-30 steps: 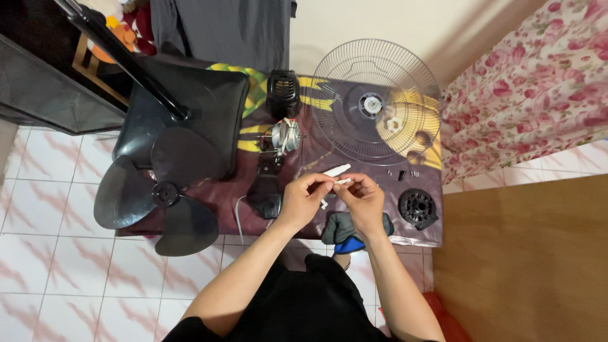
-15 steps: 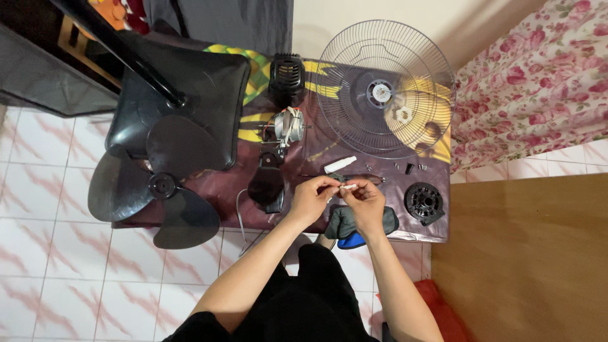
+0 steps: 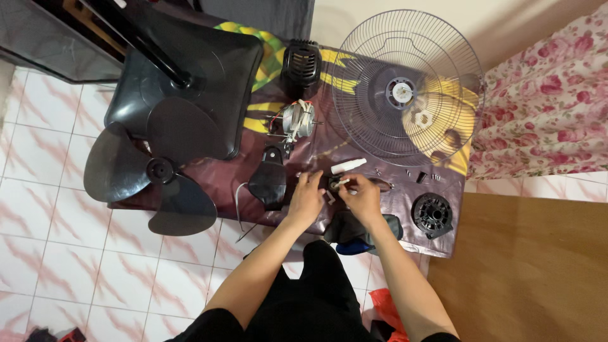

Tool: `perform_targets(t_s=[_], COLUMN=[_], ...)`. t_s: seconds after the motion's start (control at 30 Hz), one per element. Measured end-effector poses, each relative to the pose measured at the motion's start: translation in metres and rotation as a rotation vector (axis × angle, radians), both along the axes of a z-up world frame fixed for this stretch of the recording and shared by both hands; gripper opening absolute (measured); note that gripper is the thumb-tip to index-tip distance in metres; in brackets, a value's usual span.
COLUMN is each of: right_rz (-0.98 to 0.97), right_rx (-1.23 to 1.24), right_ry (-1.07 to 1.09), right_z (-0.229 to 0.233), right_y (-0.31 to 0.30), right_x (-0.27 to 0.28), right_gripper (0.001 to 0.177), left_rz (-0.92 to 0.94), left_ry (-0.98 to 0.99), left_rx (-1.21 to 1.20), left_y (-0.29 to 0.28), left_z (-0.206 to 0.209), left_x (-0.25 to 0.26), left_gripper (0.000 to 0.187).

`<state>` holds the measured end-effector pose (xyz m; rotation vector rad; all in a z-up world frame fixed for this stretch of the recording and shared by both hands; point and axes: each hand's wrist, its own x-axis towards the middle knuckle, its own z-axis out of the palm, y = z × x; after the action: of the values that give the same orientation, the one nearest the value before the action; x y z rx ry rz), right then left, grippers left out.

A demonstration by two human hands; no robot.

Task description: The person disassembles and reassembles small internal components of an electric fan motor. They handle a white plastic housing, a metal rotor, and small screws, using a screwdriver to tighten parts and a cloth to wipe surfaces. The fan blades and cage remain disassembled on the table.

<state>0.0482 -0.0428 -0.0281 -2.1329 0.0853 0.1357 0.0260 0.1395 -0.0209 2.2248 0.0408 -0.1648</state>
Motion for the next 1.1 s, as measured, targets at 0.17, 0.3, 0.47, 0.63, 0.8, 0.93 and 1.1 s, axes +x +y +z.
perform_targets(t_s=[0.17,0.3,0.47,0.63,0.8,0.93,1.1], right_rz=[0.163,0.264,0.245,0.263,0.209,0.152,0.194], right_rx=[-0.127,-0.21,-0.181,-0.178,-0.102,-0.094,-0.028], right_ry=[-0.155,-0.214,-0.183,-0.249,-0.189,-0.211,-0.392], right_z=[0.002,-0.001,-0.004,-0.006,0.008,0.055,0.143], right_y=[0.006,0.003,0.0,-0.008,-0.01,-0.014,-0.015], right_x=[0.009,0.009,0.003,-0.002,-0.007,-0.005,0.006], right_gripper=[0.027,0.028,0.027,0.029,0.027,0.026,0.024], left_rz=[-0.115,-0.209,-0.329,-0.359,-0.343,-0.342,-0.308], left_ry=[0.021,0.127,0.166,0.091,-0.03,-0.209,-0.251], left_rx=[0.034,0.075,0.02,0.051,-0.055,-0.109,-0.383], left_y=[0.0,0.001,0.004,-0.003,-0.01,-0.01,-0.004], left_z=[-0.002,-0.002,0.002,-0.002,-0.003,0.03,0.115], left_x=[0.017,0.03,0.035,0.031,0.029,0.038,0.045], left_gripper=[0.053,0.055,0.059,0.055,0.048,0.053,0.047])
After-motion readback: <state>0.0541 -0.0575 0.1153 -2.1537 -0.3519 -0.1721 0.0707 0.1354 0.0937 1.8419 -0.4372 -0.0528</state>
